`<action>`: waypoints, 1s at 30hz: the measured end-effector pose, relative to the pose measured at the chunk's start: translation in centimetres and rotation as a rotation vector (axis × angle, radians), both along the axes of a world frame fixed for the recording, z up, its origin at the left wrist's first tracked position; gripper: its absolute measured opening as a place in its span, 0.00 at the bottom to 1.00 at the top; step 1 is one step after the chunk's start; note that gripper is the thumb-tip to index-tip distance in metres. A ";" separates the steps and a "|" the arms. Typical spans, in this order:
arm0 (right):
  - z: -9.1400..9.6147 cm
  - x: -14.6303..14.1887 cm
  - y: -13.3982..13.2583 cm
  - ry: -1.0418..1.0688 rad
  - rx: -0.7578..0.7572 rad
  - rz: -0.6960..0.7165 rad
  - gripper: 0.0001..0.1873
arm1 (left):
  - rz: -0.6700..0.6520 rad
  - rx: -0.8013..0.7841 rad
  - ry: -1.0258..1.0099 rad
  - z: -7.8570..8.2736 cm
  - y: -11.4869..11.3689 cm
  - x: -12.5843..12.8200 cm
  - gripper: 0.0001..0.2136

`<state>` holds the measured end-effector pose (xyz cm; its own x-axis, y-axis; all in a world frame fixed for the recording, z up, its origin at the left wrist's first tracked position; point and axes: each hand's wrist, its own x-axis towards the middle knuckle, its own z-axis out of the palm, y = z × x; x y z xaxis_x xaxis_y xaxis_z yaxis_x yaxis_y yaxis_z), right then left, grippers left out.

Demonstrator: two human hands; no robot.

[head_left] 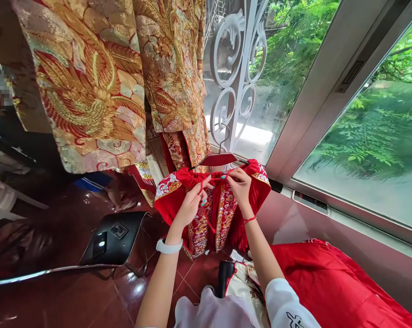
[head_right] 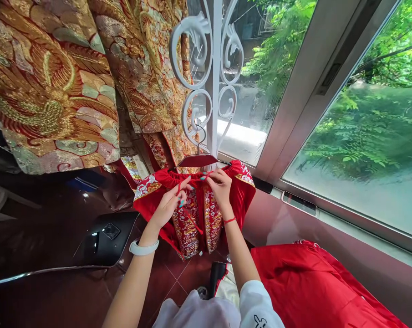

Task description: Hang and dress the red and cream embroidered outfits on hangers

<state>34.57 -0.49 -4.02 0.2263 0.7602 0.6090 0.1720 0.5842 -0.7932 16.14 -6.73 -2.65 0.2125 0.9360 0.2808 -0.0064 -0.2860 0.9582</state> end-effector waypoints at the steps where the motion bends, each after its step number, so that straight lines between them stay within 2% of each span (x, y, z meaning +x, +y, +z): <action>1: 0.0 0.2 0.0 -0.016 -0.014 0.080 0.10 | -0.045 0.008 0.066 0.4 0.0 -0.4 0.26; 3: 0.1 0.8 -0.1 -0.043 -0.054 0.174 0.10 | -0.114 0.019 0.164 1.1 0.1 -1.2 0.27; 6: 0.3 1.4 -0.3 -0.060 -0.092 0.199 0.11 | -0.205 -0.032 0.195 1.7 0.5 -2.0 0.27; 10: 0.1 1.2 -0.8 -0.055 -0.099 0.172 0.10 | -0.315 -0.191 -0.016 0.9 1.3 -2.6 0.26; 12: -0.2 0.9 -1.1 -0.042 -0.095 0.137 0.09 | -0.289 -0.267 -0.210 0.0 1.7 -2.6 0.23; 15: -1.1 0.4 -1.7 0.008 -0.095 0.017 0.08 | -0.161 -0.416 -0.498 -1.7 2.1 -2.1 0.17; 18: -2.0 0.0 -2.2 0.082 -0.098 -0.100 0.08 | -0.090 -0.527 -0.646 -3.2 2.1 -1.3 0.10; 20: -2.2 -0.1 -2.5 0.087 -0.098 -0.136 0.09 | -0.108 -0.521 -0.644 -3.9 1.7 -0.8 0.11; 23: -2.0 0.0 -2.8 0.029 -0.100 -0.145 0.10 | -0.194 -0.442 -0.560 -4.0 1.3 0.0 0.20; 26: -1.6 -0.1 -3.0 -0.009 -0.132 -0.050 0.10 | -0.258 -0.371 -0.466 -3.5 1.1 0.7 0.27; 28: -1.4 -0.3 -2.8 0.001 -0.150 0.022 0.09 | -0.245 -0.336 -0.445 -3.2 1.2 1.1 0.31; 30: -1.5 -0.5 -2.5 0.068 -0.141 0.022 0.08 | -0.189 -0.304 -0.460 -3.2 1.2 1.5 0.34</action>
<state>34.08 -2.95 -5.50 0.2451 0.8427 0.4794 0.1035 0.4689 -0.8772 17.68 -5.49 -5.87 0.3032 0.9468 0.1079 -0.4654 0.0483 0.8838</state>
